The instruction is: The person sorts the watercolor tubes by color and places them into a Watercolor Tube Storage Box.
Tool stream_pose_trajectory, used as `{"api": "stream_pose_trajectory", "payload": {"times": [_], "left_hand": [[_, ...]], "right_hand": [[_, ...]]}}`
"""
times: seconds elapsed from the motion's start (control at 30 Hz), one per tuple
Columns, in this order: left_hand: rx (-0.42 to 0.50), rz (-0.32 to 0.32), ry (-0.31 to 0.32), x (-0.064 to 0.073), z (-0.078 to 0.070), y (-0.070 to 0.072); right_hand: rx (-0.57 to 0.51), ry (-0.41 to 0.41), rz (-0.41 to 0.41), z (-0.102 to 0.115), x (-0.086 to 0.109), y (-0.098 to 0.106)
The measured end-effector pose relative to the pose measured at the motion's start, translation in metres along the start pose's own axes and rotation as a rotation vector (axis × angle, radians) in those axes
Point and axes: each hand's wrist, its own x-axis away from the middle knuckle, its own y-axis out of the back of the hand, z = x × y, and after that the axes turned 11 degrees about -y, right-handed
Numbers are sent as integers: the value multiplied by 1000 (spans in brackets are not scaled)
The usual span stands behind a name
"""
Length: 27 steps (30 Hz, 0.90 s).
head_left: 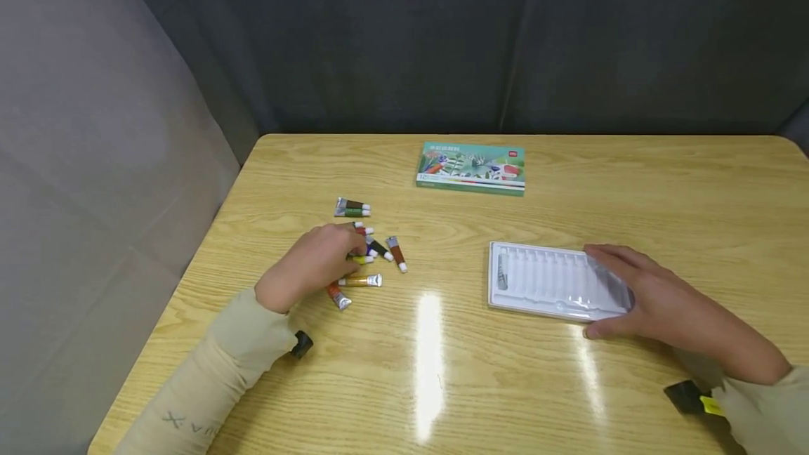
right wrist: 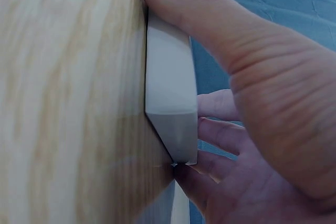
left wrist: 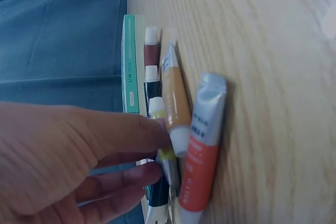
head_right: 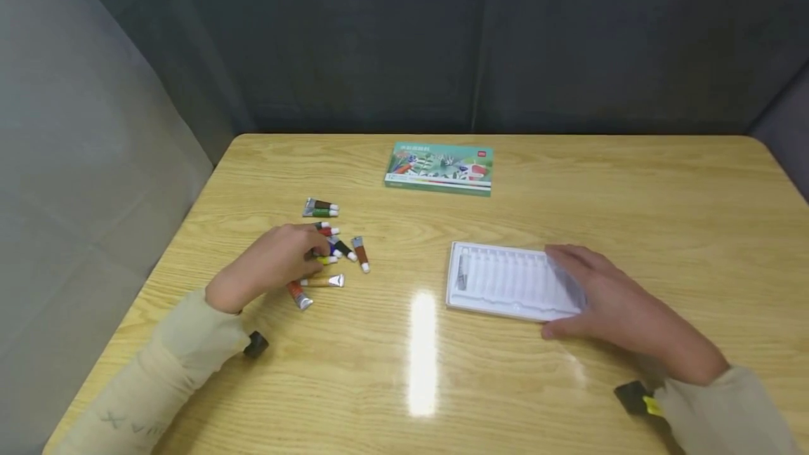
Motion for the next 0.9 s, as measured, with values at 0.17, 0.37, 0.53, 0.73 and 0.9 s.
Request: {"api": "stream_pose_trajectory", "payload": {"times": [0.17,0.37,0.53,0.73,0.9], "left_hand": [[-23,-20,-25,2,-1,-2],[1,-72,-53,0,-6,-2],[39,-96,-77,-8,-18,2],[102,-155,-137,-23,-36,1],[150,-177,-160,-36,-50,-3]], "right_hand": [[8,17,-21,1,-1,0],[20,34,-43,1,-1,0],[10,30,-34,0,1,1],[-7,15,-5,1,2,3],[-4,17,-4,4,3,4]]}}
